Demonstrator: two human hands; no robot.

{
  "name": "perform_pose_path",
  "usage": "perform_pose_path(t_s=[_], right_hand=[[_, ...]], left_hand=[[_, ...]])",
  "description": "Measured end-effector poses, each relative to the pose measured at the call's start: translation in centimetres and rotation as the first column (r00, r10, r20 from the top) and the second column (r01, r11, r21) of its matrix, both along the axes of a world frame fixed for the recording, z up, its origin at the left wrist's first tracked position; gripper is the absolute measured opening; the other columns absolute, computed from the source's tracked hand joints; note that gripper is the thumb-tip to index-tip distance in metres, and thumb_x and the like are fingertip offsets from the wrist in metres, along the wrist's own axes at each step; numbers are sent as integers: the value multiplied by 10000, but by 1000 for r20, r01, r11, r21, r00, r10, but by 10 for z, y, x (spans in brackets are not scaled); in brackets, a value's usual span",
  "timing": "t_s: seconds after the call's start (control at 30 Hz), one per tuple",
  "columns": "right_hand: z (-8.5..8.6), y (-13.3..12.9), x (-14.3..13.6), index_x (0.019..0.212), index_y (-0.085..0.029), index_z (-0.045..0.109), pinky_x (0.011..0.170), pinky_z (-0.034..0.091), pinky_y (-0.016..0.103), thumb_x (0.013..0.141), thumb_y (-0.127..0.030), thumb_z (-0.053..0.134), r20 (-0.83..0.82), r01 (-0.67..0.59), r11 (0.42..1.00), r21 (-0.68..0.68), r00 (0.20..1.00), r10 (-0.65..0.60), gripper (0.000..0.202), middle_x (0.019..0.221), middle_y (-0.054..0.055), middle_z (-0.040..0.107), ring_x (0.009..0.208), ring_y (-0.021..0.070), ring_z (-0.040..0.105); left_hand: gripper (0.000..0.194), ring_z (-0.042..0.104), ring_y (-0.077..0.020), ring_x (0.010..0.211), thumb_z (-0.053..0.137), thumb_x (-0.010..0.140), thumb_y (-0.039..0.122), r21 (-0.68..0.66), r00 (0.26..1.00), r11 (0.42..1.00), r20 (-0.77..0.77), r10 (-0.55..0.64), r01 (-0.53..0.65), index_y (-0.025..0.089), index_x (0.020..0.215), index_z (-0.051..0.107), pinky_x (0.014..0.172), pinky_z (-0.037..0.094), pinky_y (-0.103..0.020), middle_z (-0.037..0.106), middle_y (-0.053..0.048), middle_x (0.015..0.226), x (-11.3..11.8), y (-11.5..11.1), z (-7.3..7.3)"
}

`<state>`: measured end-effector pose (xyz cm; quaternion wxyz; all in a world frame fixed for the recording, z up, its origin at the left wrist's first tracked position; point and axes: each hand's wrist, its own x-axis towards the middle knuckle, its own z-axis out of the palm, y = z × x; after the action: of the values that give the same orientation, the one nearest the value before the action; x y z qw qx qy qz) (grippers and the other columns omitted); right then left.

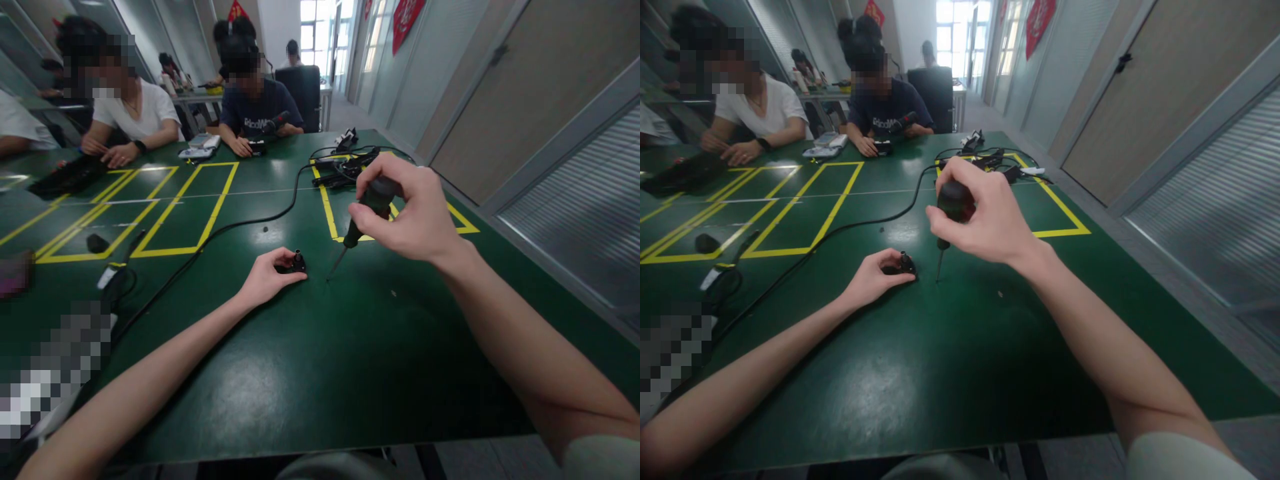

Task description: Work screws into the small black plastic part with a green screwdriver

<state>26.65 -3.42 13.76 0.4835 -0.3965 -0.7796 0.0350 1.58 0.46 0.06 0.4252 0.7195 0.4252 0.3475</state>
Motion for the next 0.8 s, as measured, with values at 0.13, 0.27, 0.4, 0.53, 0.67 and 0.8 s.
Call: perform_pose_path(t_s=[0.13,0.27,0.4,0.53,0.67,0.8], right_hand=[[-5,4,-1,770,-212,591,582,359,293,864,-505,754,9,-41,995,-95,999,42,347,705,-13,569,637,113,469],[-10,8,0,757,-203,591,574,315,292,908,-631,688,10,-33,994,-106,999,35,464,665,-15,546,616,105,440],[-12,9,2,725,-209,555,557,327,303,954,-662,604,-82,9,999,-42,997,-12,510,648,-10,502,585,110,433],[-13,10,3,794,-234,603,538,381,305,967,-645,596,-180,49,998,50,983,-39,446,674,-7,548,567,122,464],[-12,11,2,820,-243,626,519,417,306,951,-667,602,-271,92,992,90,960,-65,445,688,-8,588,546,121,491],[-12,11,1,793,-248,626,530,438,318,938,-713,586,-296,145,986,88,948,-113,489,698,3,585,581,137,530]], left_hand=[[297,723,-239,910,925,727,333,28,1000,1000,-13,3,-3,192,887,719,920,556,-401,794,-51,947,4,-4,-3],[303,711,-237,896,926,733,341,44,1000,999,-29,0,1,195,879,705,881,542,-384,780,-41,926,7,-8,-5],[308,713,-236,905,920,737,359,49,999,999,-35,-12,14,197,882,702,891,540,-384,782,-42,936,8,-9,-4],[318,713,-241,903,908,734,390,26,999,1000,-51,-12,13,199,883,701,886,544,-388,780,-46,931,8,-11,1],[301,716,-245,911,882,752,416,22,997,1000,-73,-1,2,206,883,709,895,547,-394,784,-46,936,9,-13,5],[280,719,-242,902,859,777,418,22,997,1000,-82,2,0,204,890,718,883,551,-387,785,-46,932,9,-13,5]])
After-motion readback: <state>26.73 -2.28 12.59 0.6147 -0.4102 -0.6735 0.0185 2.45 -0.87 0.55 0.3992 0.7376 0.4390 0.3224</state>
